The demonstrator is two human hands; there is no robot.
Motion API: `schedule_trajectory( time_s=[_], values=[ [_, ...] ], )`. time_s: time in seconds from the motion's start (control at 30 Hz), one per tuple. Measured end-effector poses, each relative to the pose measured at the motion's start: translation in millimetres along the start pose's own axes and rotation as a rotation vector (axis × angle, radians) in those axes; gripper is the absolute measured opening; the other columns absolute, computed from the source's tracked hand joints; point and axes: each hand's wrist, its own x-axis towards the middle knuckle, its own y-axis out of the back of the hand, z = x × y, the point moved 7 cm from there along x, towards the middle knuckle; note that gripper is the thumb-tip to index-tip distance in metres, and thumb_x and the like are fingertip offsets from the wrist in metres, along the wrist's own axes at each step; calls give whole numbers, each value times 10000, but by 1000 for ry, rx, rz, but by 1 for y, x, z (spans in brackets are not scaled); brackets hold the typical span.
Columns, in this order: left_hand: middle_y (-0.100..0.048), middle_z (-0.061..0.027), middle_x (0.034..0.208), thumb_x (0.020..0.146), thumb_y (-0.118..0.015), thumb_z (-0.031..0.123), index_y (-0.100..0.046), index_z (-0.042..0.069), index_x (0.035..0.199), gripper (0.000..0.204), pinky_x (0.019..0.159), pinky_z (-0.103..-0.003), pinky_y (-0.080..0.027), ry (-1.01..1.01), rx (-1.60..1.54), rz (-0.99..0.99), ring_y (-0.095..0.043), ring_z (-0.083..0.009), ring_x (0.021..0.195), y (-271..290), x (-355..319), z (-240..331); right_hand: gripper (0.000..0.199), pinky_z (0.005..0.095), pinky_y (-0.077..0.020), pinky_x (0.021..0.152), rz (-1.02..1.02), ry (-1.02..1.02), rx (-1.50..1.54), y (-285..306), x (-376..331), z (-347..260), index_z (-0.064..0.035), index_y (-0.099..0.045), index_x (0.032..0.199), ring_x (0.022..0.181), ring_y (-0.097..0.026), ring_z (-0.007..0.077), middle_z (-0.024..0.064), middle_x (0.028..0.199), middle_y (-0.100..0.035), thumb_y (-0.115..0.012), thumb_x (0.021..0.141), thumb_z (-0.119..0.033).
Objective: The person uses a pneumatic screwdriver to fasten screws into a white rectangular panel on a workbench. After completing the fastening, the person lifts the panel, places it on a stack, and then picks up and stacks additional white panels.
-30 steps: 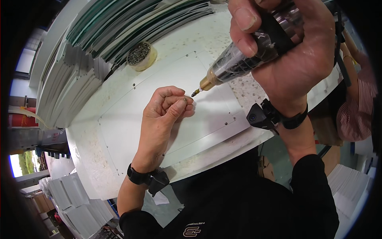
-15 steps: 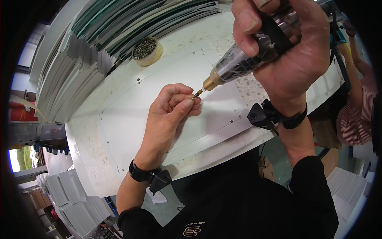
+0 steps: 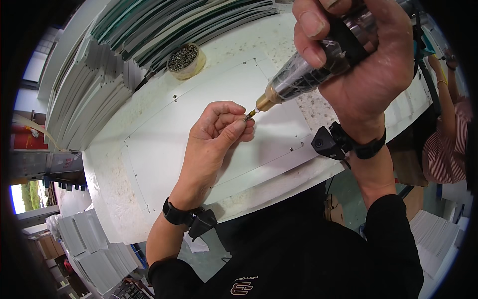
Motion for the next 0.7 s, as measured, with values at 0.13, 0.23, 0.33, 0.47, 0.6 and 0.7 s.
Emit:
schedule_trajectory(
  time_s=[0.13,0.23,0.33,0.47,0.6,0.7],
  values=[
    [-707,-107,1068,1013,-627,20,-586,10,1219,211,921,-295,-569,-18,46,-35,-685,-156,1006,-4,0,0,289,269,-460,390,-53,-12,37,-2,3,1,-5,-530,1012,579,-632,201,89,766,-615,-489,1066,-286],
    [-713,-104,1079,1005,-627,7,-593,10,1197,195,915,-288,-558,-81,244,-34,-682,-146,1010,-16,-1,1,325,259,-457,402,-24,-101,-29,-16,-1,-5,-3,-536,968,563,-621,192,106,745,-605,-503,1052,-315],
    [-732,-89,1048,984,-637,-1,-601,19,1171,192,897,-288,-545,-182,533,-68,-677,-139,998,-41,-2,4,402,243,-451,420,-171,-255,-298,-23,1,-6,-9,-558,863,544,-605,170,118,708,-594,-543,1021,-379],
    [-751,-72,991,953,-658,20,-614,49,1151,205,861,-331,-520,-225,770,-116,-659,-194,969,-62,1,-8,374,228,-440,434,-53,-498,-364,-39,-7,-15,-32,-584,863,534,-592,119,65,681,-611,-675,944,-385],
    [-752,-81,1035,943,-639,29,-621,70,1150,212,876,-381,-484,-267,890,-152,-634,-271,974,-75,6,-12,360,229,-444,439,-194,-495,-586,-42,-5,-28,-35,-613,862,503,-563,90,50,659,-618,-701,939,-376],
    [-745,-95,1057,942,-623,13,-619,66,1156,221,891,-389,-484,-285,919,-121,-648,-273,999,-68,2,-14,326,229,-452,450,-135,-501,-503,-37,-14,-21,-34,-622,855,501,-554,78,47,664,-627,-719,934,-334]
  ],
)
